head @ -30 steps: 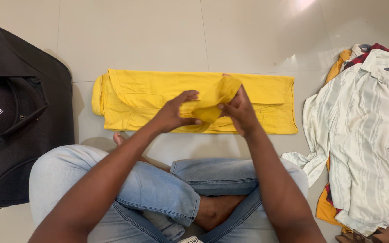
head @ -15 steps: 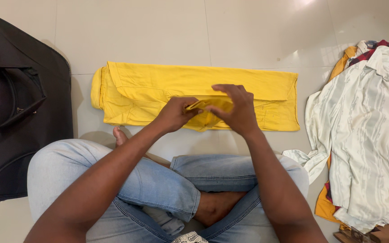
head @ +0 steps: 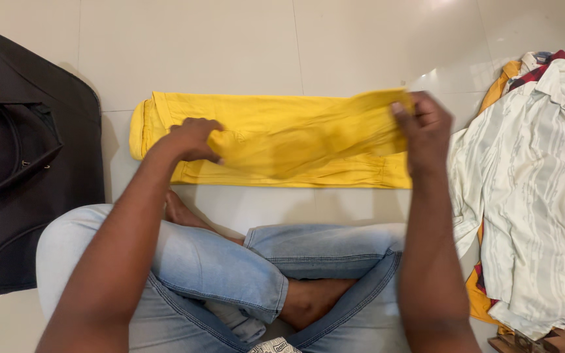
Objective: The person flattens and neatly folds a yellow shirt by hand on the floor, then places the folded shirt inside a black backpack.
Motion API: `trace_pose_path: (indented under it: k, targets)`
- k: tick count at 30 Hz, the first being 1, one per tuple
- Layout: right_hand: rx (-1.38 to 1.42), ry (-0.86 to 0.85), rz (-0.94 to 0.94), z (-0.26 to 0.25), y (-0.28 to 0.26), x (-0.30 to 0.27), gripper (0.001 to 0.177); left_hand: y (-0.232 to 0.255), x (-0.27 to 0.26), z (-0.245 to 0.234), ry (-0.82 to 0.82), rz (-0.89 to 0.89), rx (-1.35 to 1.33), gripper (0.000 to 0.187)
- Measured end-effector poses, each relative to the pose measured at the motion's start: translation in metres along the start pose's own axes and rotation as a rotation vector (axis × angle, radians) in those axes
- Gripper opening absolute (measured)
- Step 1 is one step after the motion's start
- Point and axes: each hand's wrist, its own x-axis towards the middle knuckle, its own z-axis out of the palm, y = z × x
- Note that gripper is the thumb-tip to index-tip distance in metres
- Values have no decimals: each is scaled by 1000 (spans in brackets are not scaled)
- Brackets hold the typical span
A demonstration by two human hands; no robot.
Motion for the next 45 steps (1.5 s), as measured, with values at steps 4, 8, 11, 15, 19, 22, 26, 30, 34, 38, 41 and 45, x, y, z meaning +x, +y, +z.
trace_pose_path:
  k: [4, 8, 11, 15, 19, 22, 26, 30, 34, 38, 41, 45]
  targets:
    - [226, 8, 179, -42, 39, 22, 9, -29, 21, 8, -58, -90, 199, 70]
    - [-123, 32, 244, -60, 112, 44, 10, -59, 56, 18, 19, -91, 64, 36]
    - [-247, 9, 253, -61, 135, 60, 10, -76, 71, 19, 54, 6, -36, 34]
    - [-225, 7, 242, -70, 140, 68, 9, -82, 78, 19, 134, 89, -152, 32]
    - [19, 121, 221, -76, 145, 72, 7, -75, 76, 7, 360, 80, -293, 31]
    - [-94, 192, 214, -76, 164, 77, 8, -69, 86, 9, 336, -46, -299, 31]
    - [-452, 177, 386, -70, 179, 73, 33, -83, 106, 36, 466, 33, -4, 24]
    - [-353, 66, 406, -66, 178, 68, 40, -107, 115, 54, 563, 11, 17, 16]
    - [-426, -11, 460, -67, 173, 69, 31, -113, 117, 58, 648, -8, 22, 14]
    - [-281, 66, 481, -77, 171, 69, 30, -112, 115, 57, 636, -28, 17, 16]
    - [-312, 60, 480, -76, 181, 68, 35, -111, 114, 58, 592, -53, 48, 14]
    - [-345, 70, 473, -78, 178, 68, 37, -121, 113, 55, 579, -84, 36, 14]
